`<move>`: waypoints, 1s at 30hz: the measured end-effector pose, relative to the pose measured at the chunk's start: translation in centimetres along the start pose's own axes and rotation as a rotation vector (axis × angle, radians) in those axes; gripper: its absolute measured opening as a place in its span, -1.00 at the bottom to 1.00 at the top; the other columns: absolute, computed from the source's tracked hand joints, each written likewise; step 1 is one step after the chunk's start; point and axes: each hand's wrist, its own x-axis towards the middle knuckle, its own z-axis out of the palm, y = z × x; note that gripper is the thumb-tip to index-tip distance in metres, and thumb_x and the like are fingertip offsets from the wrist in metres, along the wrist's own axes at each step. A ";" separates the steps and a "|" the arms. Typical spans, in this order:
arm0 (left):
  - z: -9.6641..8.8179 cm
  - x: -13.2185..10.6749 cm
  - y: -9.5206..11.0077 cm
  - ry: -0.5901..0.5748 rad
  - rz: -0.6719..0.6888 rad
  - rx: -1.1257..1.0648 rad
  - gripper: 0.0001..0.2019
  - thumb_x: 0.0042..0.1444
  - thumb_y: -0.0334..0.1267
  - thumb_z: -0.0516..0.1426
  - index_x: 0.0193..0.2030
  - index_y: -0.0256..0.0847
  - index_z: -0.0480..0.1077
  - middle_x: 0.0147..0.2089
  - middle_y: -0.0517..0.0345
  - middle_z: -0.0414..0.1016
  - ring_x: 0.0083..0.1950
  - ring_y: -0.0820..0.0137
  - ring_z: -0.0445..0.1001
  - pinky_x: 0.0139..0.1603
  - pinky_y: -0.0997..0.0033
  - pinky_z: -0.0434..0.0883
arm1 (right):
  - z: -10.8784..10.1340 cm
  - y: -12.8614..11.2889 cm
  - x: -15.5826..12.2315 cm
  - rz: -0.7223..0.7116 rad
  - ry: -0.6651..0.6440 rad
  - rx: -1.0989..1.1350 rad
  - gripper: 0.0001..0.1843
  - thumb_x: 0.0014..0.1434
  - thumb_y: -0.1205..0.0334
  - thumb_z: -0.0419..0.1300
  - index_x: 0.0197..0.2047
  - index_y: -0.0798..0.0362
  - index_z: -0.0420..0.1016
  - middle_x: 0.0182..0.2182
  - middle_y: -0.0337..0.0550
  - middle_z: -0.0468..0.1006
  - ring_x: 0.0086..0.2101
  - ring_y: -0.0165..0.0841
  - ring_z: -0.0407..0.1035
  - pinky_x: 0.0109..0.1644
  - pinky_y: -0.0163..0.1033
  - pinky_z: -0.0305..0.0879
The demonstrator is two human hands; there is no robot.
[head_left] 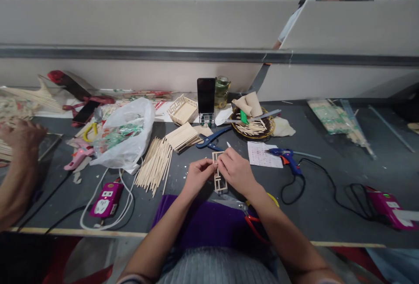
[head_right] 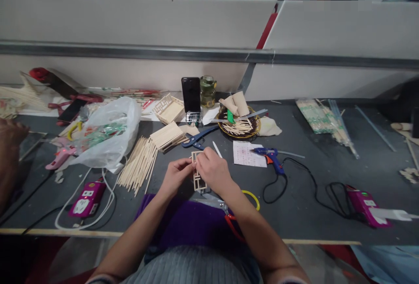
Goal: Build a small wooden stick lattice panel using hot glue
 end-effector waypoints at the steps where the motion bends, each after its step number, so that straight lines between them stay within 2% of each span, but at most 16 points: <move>1: 0.0 0.0 0.0 -0.002 -0.007 0.004 -0.67 -0.10 -0.01 0.33 -0.43 -0.29 0.54 -0.60 0.23 0.40 -0.58 0.54 0.24 -0.52 0.53 0.18 | 0.0 0.0 -0.1 -0.017 -0.006 -0.038 -0.74 0.36 0.28 -0.02 -0.34 0.05 0.40 -0.36 -0.12 0.38 -0.34 -0.33 0.29 -0.29 -0.25 0.15; 9: -0.1 0.2 -0.3 -0.071 -0.056 0.042 -0.71 -0.06 -0.05 0.29 -0.46 -0.28 0.49 -0.64 0.29 0.33 -0.63 0.60 0.11 -0.59 0.54 0.02 | 0.5 0.2 -0.7 -0.066 0.052 -0.157 -0.72 0.35 0.30 0.00 -0.40 0.03 0.36 -0.42 -0.13 0.35 -0.37 -0.31 0.23 -0.32 -0.21 0.08; 14: -0.1 0.0 -0.2 -0.129 -0.086 0.046 -0.70 -0.07 -0.06 0.29 -0.53 -0.28 0.44 -0.64 0.28 0.31 -0.62 0.59 0.14 -0.57 0.54 0.05 | 0.2 0.4 -0.9 -0.042 0.157 -0.200 -0.70 0.33 0.35 0.00 -0.45 0.01 0.34 -0.46 -0.15 0.34 -0.39 -0.32 0.24 -0.33 -0.23 0.09; 18: -0.1 -0.1 -0.1 -0.098 -0.149 -0.001 -0.67 -0.09 0.00 0.31 -0.48 -0.28 0.47 -0.58 0.22 0.41 -0.62 0.60 0.16 -0.59 0.54 0.05 | -1.3 1.3 -1.1 0.071 0.275 -0.118 -0.70 0.31 0.35 0.01 -0.47 -0.01 0.33 -0.47 -0.18 0.34 -0.42 -0.35 0.25 -0.32 -0.26 0.13; 24: -0.9 0.4 -0.6 -0.071 -0.178 -0.118 -0.61 -0.16 0.04 0.36 -0.45 -0.29 0.50 -0.51 0.14 0.50 -0.57 0.54 0.31 -0.56 0.53 0.22 | -3.6 4.4 -2.4 0.301 0.371 -0.033 -0.75 0.26 0.29 0.09 -0.48 -0.02 0.30 -0.49 -0.22 0.33 -0.45 -0.37 0.24 -0.34 -0.27 0.16; 27: -1.3 0.7 -1.0 -0.053 -0.182 -0.173 -0.61 -0.18 0.02 0.38 -0.44 -0.30 0.50 -0.50 0.14 0.49 -0.55 0.53 0.34 -0.56 0.54 0.25 | -4.4 6.2 -4.3 0.389 0.340 -0.078 -0.79 0.25 0.23 0.10 -0.45 -0.01 0.36 -0.45 -0.20 0.36 -0.45 -0.35 0.27 -0.33 -0.26 0.19; 30: -1.5 0.9 -1.4 -0.051 -0.186 -0.201 -0.62 -0.18 0.01 0.39 -0.43 -0.31 0.50 -0.49 0.14 0.50 -0.55 0.54 0.35 -0.56 0.56 0.27 | -5.1 7.5 -6.3 0.468 0.212 -0.100 -0.80 0.23 0.17 0.07 -0.40 0.00 0.43 -0.42 -0.15 0.41 -0.42 -0.32 0.32 -0.33 -0.24 0.21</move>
